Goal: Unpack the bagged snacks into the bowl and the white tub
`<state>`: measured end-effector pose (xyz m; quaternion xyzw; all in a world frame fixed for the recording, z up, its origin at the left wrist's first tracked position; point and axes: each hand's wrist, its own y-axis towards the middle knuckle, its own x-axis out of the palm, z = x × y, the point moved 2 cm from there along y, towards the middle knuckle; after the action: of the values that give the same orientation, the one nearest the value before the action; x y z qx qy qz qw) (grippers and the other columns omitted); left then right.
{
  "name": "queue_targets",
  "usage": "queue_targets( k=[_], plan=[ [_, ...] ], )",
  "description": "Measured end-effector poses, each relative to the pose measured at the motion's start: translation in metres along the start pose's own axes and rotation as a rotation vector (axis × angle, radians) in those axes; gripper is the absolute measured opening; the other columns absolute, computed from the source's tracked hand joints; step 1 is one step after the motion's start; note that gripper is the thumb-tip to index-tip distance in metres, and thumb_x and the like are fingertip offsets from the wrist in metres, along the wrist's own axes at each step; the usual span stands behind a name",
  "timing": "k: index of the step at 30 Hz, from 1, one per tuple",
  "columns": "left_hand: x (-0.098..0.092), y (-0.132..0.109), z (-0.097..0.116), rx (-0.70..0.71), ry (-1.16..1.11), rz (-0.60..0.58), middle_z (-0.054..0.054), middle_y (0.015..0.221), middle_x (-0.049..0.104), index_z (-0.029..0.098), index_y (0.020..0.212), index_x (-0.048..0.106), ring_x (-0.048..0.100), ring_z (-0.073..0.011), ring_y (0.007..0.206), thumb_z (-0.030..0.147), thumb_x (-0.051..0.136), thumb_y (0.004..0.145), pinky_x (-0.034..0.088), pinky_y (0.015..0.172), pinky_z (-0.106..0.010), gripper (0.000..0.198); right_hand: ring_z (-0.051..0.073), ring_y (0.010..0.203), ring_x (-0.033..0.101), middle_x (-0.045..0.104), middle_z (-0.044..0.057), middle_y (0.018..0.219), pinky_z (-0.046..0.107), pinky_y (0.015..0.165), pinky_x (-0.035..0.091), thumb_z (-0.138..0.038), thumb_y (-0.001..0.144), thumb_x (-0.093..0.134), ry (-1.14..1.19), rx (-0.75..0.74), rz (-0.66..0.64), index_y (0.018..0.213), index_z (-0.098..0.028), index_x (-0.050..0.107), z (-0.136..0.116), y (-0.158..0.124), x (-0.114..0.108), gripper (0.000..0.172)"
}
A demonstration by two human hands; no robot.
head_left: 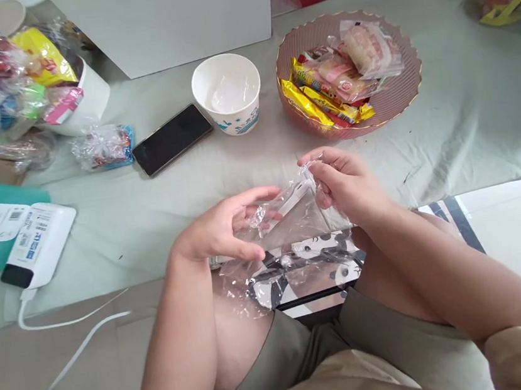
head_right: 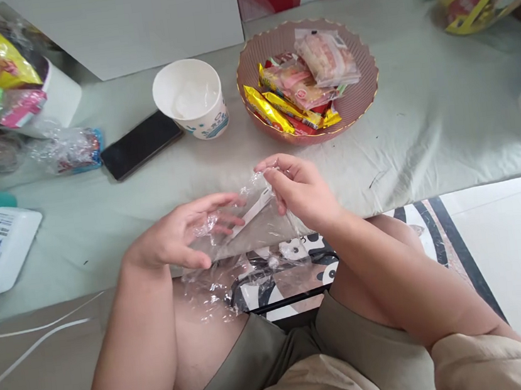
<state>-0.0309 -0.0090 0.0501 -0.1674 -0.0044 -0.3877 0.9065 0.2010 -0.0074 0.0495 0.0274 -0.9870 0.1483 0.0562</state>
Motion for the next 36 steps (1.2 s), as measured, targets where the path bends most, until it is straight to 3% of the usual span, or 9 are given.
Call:
queue_targets(
  k=[5, 7, 9, 13, 16, 19, 29, 33, 36],
  plan=[
    [-0.006, 0.009, 0.001, -0.060, -0.019, 0.508, -0.005, 0.083, 0.076, 0.016, 0.100, 0.069, 0.070, -0.0148, 0.061, 0.023, 0.077, 0.074, 0.057, 0.059, -0.026, 0.029, 0.007, 0.031, 0.034, 0.042, -0.012, 0.044, 0.021, 0.033, 0.027, -0.035, 0.080, 0.071, 0.020, -0.001, 0.104, 0.091, -0.022, 0.063, -0.002, 0.002, -0.002, 0.019],
    [-0.013, 0.009, 0.004, 0.009, -0.119, 0.725, -0.003, 0.075, 0.073, 0.016, 0.090, 0.067, 0.067, -0.0127, 0.056, 0.024, 0.072, 0.071, 0.053, 0.054, -0.023, 0.020, 0.006, 0.032, 0.033, 0.041, -0.012, 0.045, 0.021, 0.034, 0.026, -0.035, 0.079, 0.072, 0.017, -0.011, 0.130, 0.091, -0.023, 0.061, -0.001, 0.003, -0.003, 0.020],
    [-0.016, 0.007, 0.006, 0.078, -0.219, 0.814, -0.004, 0.081, 0.076, 0.017, 0.090, 0.068, 0.068, -0.0131, 0.057, 0.030, 0.071, 0.069, 0.052, 0.051, -0.023, 0.025, 0.006, 0.032, 0.032, 0.040, -0.012, 0.046, 0.020, 0.034, 0.026, -0.037, 0.080, 0.073, 0.002, -0.014, 0.138, 0.092, -0.023, 0.061, 0.000, 0.003, -0.003, 0.022],
    [-0.014, 0.006, 0.006, 0.027, -0.105, 0.712, -0.004, 0.080, 0.077, 0.016, 0.093, 0.073, 0.063, -0.0114, 0.052, 0.027, 0.087, 0.057, 0.042, 0.041, -0.020, 0.040, 0.006, 0.033, 0.032, 0.040, -0.012, 0.047, 0.021, 0.034, 0.026, -0.039, 0.081, 0.074, -0.032, -0.031, 0.116, 0.093, -0.022, 0.060, 0.001, 0.005, -0.003, 0.024],
    [-0.017, 0.004, 0.004, 0.075, -0.017, 0.836, -0.001, 0.060, 0.067, 0.016, 0.071, 0.070, 0.046, -0.0054, 0.040, 0.023, 0.085, 0.066, 0.031, 0.036, -0.019, 0.018, 0.005, 0.033, 0.030, 0.038, -0.013, 0.046, 0.021, 0.034, 0.023, -0.037, 0.081, 0.074, -0.010, -0.093, 0.129, 0.092, -0.023, 0.060, -0.001, 0.007, -0.007, 0.023],
    [-0.024, 0.002, 0.004, 0.186, -0.093, 0.983, 0.000, 0.055, 0.063, 0.016, 0.065, 0.069, 0.040, -0.0044, 0.035, 0.026, 0.079, 0.077, 0.025, 0.034, -0.020, 0.018, 0.004, 0.033, 0.029, 0.039, -0.012, 0.048, 0.021, 0.034, 0.022, -0.033, 0.080, 0.075, 0.003, -0.182, 0.191, 0.089, -0.023, 0.060, -0.004, 0.008, -0.011, 0.020],
    [-0.050, -0.022, 0.007, 0.220, -0.262, 0.997, 0.006, 0.044, 0.049, 0.019, 0.062, 0.070, 0.031, -0.0018, 0.034, 0.025, 0.088, 0.066, 0.020, 0.033, -0.016, 0.020, 0.006, 0.037, 0.029, 0.040, -0.009, 0.052, 0.025, 0.035, 0.017, -0.029, 0.079, 0.079, 0.058, -0.317, 0.344, 0.086, -0.027, 0.060, -0.017, 0.006, -0.032, 0.021],
    [-0.052, -0.025, 0.006, 0.344, -0.397, 0.998, 0.001, 0.062, 0.066, 0.023, 0.069, 0.071, 0.058, -0.0088, 0.053, 0.055, 0.089, 0.068, 0.050, 0.049, -0.019, 0.036, 0.006, 0.036, 0.026, 0.039, -0.009, 0.051, 0.027, 0.034, 0.014, -0.027, 0.081, 0.077, 0.082, -0.327, 0.363, 0.087, -0.027, 0.061, -0.018, 0.007, -0.038, 0.017],
    [-0.034, -0.011, 0.004, 0.231, -0.315, 0.743, -0.008, 0.102, 0.080, 0.020, 0.092, 0.079, 0.075, -0.0219, 0.088, 0.061, 0.096, 0.052, 0.064, 0.070, -0.030, 0.060, 0.005, 0.034, 0.031, 0.043, -0.010, 0.051, 0.024, 0.032, 0.019, -0.026, 0.084, 0.074, 0.006, -0.330, 0.269, 0.089, -0.026, 0.062, -0.012, 0.002, -0.029, 0.012]
  ],
)
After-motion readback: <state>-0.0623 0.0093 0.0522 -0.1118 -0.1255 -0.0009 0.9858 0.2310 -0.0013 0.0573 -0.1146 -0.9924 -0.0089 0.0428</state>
